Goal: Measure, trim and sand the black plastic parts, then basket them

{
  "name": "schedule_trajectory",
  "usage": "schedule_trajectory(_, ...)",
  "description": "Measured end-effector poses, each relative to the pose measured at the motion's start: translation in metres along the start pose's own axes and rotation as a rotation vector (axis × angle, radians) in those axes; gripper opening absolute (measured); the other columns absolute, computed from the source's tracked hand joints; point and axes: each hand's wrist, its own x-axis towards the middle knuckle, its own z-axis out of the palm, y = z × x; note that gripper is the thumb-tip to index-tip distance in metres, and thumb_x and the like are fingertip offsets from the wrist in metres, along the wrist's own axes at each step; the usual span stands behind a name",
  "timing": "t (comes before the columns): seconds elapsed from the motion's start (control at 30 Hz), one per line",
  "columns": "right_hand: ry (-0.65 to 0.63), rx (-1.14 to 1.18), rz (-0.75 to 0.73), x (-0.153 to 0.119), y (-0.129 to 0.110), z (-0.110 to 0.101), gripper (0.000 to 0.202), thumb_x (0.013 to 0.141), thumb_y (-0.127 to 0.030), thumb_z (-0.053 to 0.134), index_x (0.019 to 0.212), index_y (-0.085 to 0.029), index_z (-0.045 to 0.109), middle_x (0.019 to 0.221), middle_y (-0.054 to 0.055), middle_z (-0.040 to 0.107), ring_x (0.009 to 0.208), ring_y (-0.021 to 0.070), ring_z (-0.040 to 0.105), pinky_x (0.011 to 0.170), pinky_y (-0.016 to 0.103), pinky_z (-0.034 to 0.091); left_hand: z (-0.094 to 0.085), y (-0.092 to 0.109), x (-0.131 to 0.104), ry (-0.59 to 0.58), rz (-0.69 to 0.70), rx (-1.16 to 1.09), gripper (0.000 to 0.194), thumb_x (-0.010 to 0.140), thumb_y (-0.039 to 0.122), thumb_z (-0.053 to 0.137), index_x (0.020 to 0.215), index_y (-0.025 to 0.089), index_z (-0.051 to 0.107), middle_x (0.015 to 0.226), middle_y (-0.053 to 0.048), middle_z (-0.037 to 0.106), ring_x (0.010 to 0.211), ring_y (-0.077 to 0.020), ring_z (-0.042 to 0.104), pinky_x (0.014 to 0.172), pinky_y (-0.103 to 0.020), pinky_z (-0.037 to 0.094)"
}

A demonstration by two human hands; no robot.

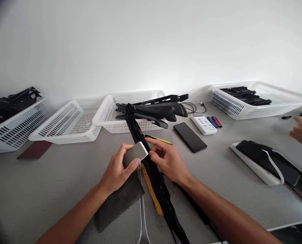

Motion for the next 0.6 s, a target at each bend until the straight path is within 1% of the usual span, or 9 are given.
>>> schedule_trajectory(0.03,-0.004,-0.001,0.002,0.000,0.000,0.000,0.049,0.094,-0.033,0.063,0.140,-0.016,0.068,0.076,-0.002,0.059,0.065,0.0122,0.050,0.060,0.026,0.039,0.000,0.000,0.000,0.001,-0.005,-0.005,0.033,0.098,0.050,0.065,0.118,0.024,0.058,0.108,-0.002,0.071,0.097,-0.0225,0.067,0.085,-0.033,0.048)
schedule_trajectory(0.07,-0.011,-0.003,0.002,0.001,0.000,0.000,0.048,0.095,-0.033,0.063,0.140,-0.016,0.068,0.076,-0.002,0.059,0.065,0.0122,0.049,0.060,0.027,0.039,-0.001,0.000,0.001,0.029,-0.023,-0.011,0.032,0.099,0.050,0.065,0.117,0.024,0.058,0.108,-0.002,0.071,0.098,-0.0223,0.067,0.086,-0.033,0.048)
schedule_trajectory(0.17,-0.026,-0.006,-0.010,0.001,0.001,0.001,0.048,0.096,-0.032,0.063,0.141,-0.016,0.066,0.075,-0.003,0.058,0.065,0.0122,0.049,0.060,0.026,0.039,-0.004,-0.005,0.005,0.146,-0.136,-0.086,0.032,0.099,0.054,0.063,0.110,0.023,0.059,0.104,-0.002,0.069,0.097,-0.0210,0.064,0.084,-0.031,0.047)
schedule_trajectory(0.23,-0.021,0.002,-0.028,0.001,0.002,0.001,0.051,0.098,-0.032,0.061,0.147,-0.018,0.061,0.077,-0.003,0.058,0.065,0.0123,0.049,0.060,0.026,0.038,-0.003,-0.009,0.007,0.168,-0.247,-0.228,0.037,0.098,0.058,0.063,0.109,0.022,0.060,0.098,-0.001,0.066,0.091,-0.0186,0.062,0.076,-0.028,0.047)
schedule_trajectory(0.3,-0.016,0.009,-0.040,0.000,0.004,0.002,0.055,0.099,-0.031,0.060,0.153,-0.021,0.053,0.078,-0.003,0.057,0.065,0.0125,0.049,0.060,0.026,0.038,0.001,-0.009,0.007,0.134,-0.361,-0.467,0.045,0.095,0.064,0.064,0.112,0.022,0.059,0.085,0.002,0.057,0.073,-0.0145,0.054,0.059,-0.024,0.041)
schedule_trajectory(0.37,-0.022,0.007,-0.047,0.000,0.006,0.003,0.059,0.101,-0.031,0.058,0.158,-0.023,0.045,0.078,-0.003,0.058,0.066,0.0131,0.049,0.060,0.025,0.038,0.005,-0.006,0.006,0.040,-0.445,-0.734,0.053,0.092,0.069,0.063,0.117,0.023,0.056,0.074,0.006,0.046,0.058,-0.0107,0.040,0.048,-0.020,0.029)
schedule_trajectory(0.43,-0.030,-0.003,-0.057,-0.001,0.007,0.003,0.062,0.102,-0.031,0.058,0.161,-0.024,0.039,0.080,-0.003,0.060,0.068,0.0139,0.051,0.063,0.026,0.040,0.007,-0.001,0.004,-0.105,-0.470,-0.917,0.055,0.090,0.070,0.063,0.117,0.023,0.053,0.073,0.007,0.044,0.053,-0.0084,0.032,0.045,-0.018,0.023)
schedule_trajectory(0.53,-0.029,-0.049,-0.078,-0.001,0.007,0.003,0.060,0.103,-0.030,0.056,0.160,-0.025,0.039,0.082,-0.003,0.061,0.070,0.0144,0.053,0.066,0.027,0.042,0.005,0.003,0.001,-0.323,-0.470,-1.040,0.050,0.091,0.069,0.063,0.112,0.024,0.050,0.074,0.006,0.048,0.051,-0.0071,0.028,0.043,-0.017,0.021)
schedule_trajectory(0.6,-0.027,-0.100,-0.089,0.000,0.008,0.003,0.056,0.103,-0.028,0.055,0.158,-0.025,0.042,0.082,-0.003,0.061,0.070,0.0144,0.053,0.068,0.027,0.042,0.001,0.002,0.000,-0.456,-0.456,-1.095,0.054,0.090,0.074,0.061,0.105,0.023,0.051,0.070,0.006,0.044,0.051,-0.0064,0.024,0.042,-0.016,0.020)
